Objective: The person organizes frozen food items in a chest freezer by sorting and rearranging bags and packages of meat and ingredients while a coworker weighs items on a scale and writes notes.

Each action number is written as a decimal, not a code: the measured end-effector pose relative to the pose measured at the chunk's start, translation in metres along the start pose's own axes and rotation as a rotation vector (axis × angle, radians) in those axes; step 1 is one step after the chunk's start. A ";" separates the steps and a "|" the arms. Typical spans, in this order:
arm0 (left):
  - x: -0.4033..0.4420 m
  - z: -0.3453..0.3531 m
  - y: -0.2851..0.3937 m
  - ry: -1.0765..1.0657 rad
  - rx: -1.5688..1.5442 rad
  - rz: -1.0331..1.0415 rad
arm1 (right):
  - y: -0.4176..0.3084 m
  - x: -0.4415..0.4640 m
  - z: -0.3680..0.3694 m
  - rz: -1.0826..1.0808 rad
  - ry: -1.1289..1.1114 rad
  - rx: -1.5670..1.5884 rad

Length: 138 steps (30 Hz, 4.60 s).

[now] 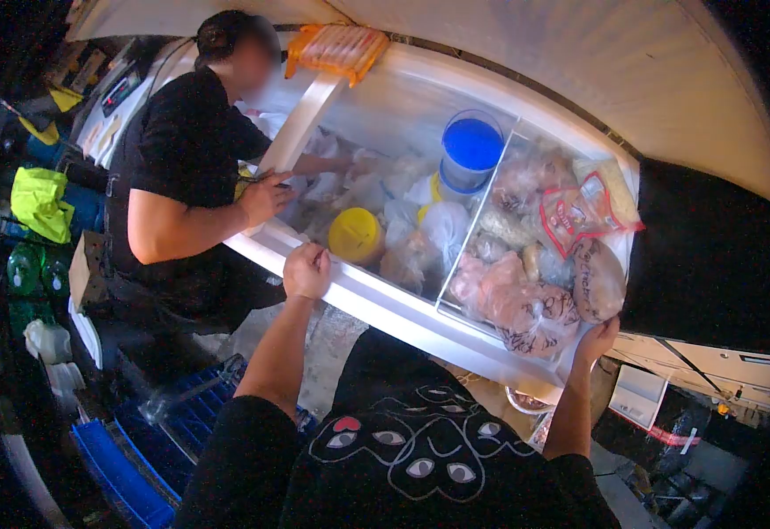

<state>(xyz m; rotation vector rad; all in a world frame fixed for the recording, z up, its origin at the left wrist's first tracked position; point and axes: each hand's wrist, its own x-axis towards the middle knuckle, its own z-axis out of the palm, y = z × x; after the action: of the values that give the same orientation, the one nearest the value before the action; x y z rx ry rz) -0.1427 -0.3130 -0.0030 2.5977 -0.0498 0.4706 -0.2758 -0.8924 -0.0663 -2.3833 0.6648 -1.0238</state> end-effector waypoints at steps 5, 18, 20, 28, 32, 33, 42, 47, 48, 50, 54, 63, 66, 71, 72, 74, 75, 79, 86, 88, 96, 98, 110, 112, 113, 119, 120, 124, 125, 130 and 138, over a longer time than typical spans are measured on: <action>0.000 0.000 -0.001 -0.014 -0.001 -0.019 | 0.005 -0.001 0.002 0.005 0.015 -0.028; 0.000 0.000 -0.001 -0.034 -0.001 -0.033 | -0.006 0.001 -0.001 0.004 -0.007 0.024; -0.001 0.000 0.000 -0.025 -0.010 -0.029 | -0.008 0.001 -0.001 0.017 -0.007 0.033; -0.001 -0.001 0.001 -0.030 0.019 -0.017 | -0.004 0.001 0.001 0.047 -0.004 0.031; -0.001 0.001 -0.002 -0.028 0.020 -0.009 | -0.014 0.002 -0.003 0.091 -0.033 0.024; -0.001 0.000 0.000 -0.029 0.014 -0.020 | -0.015 0.002 -0.003 0.112 -0.032 0.026; -0.001 0.001 0.000 -0.069 0.069 -0.051 | 0.001 -0.001 0.003 0.097 0.005 0.009; -0.002 0.001 0.002 -0.051 0.026 -0.053 | -0.001 -0.002 0.004 0.089 0.030 0.010; -0.002 0.001 0.002 -0.050 0.014 -0.054 | -0.002 -0.001 0.002 0.091 0.006 -0.002; -0.002 -0.001 0.002 -0.067 0.022 -0.071 | -0.004 0.000 0.000 0.086 -0.028 0.003; -0.003 0.001 0.001 -0.077 0.015 -0.110 | -0.011 -0.001 -0.003 0.063 -0.018 0.065; -0.007 0.002 -0.005 -0.078 -0.004 -0.054 | -0.013 -0.001 0.000 0.080 -0.012 -0.007; -0.005 -0.002 0.003 -0.072 0.043 -0.027 | -0.028 0.002 -0.006 0.099 -0.013 0.021; -0.009 0.001 0.002 -0.018 0.032 -0.032 | -0.039 0.006 -0.012 0.052 0.025 0.016; -0.009 0.005 -0.002 -0.029 0.056 -0.036 | -0.038 0.006 -0.014 0.046 0.048 0.035; -0.008 -0.002 0.003 -0.084 -0.004 -0.093 | -0.032 0.004 -0.009 0.029 0.092 0.077; -0.010 -0.002 0.005 -0.070 0.010 -0.108 | -0.031 0.003 -0.010 0.067 0.060 0.071; -0.015 -0.013 0.016 -0.076 0.017 -0.103 | -0.031 0.004 -0.018 0.055 0.005 0.076; -0.004 0.019 -0.044 -0.229 -0.073 0.041 | -0.076 -0.019 -0.055 0.278 -0.007 0.264; -0.003 0.022 -0.041 -0.251 -0.043 0.039 | -0.083 -0.040 -0.068 0.273 0.045 0.236; 0.001 0.037 -0.054 -0.202 0.044 0.036 | -0.043 -0.175 -0.142 0.269 0.379 -0.073; 0.002 0.043 -0.064 -0.149 0.010 0.080 | -0.035 -0.204 -0.164 0.408 0.314 -0.126; -0.006 0.025 -0.039 -0.104 -0.071 0.113 | -0.083 -0.216 -0.179 0.285 0.003 -0.086; -0.007 0.020 -0.032 -0.083 -0.050 0.139 | -0.095 -0.201 -0.170 0.250 -0.069 -0.079; -0.012 0.015 -0.026 -0.060 -0.010 0.085 | -0.090 -0.196 -0.157 0.170 -0.001 -0.054; -0.008 0.007 -0.012 -0.126 0.001 0.004 | -0.067 -0.136 -0.118 -0.072 -0.051 0.009; -0.008 0.008 -0.017 -0.126 0.022 0.009 | -0.058 -0.124 -0.114 -0.063 -0.067 -0.014; -0.005 0.011 -0.018 -0.171 0.085 0.042 | -0.027 -0.077 -0.093 0.109 0.039 0.008; -0.005 0.009 -0.016 -0.179 0.135 0.068 | -0.024 -0.065 -0.091 0.139 0.064 0.003; -0.002 0.016 -0.018 -0.186 0.219 0.147 | 0.012 -0.031 -0.047 0.317 0.175 0.083; -0.006 0.012 -0.011 -0.181 0.145 0.031 | 0.002 -0.035 -0.053 0.225 0.007 0.201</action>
<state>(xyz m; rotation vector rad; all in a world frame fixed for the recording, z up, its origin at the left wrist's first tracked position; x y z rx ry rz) -0.1436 -0.3096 -0.0195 2.7795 -0.1214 0.2563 -0.3375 -0.8851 -0.0529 -2.0802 0.7742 -0.9543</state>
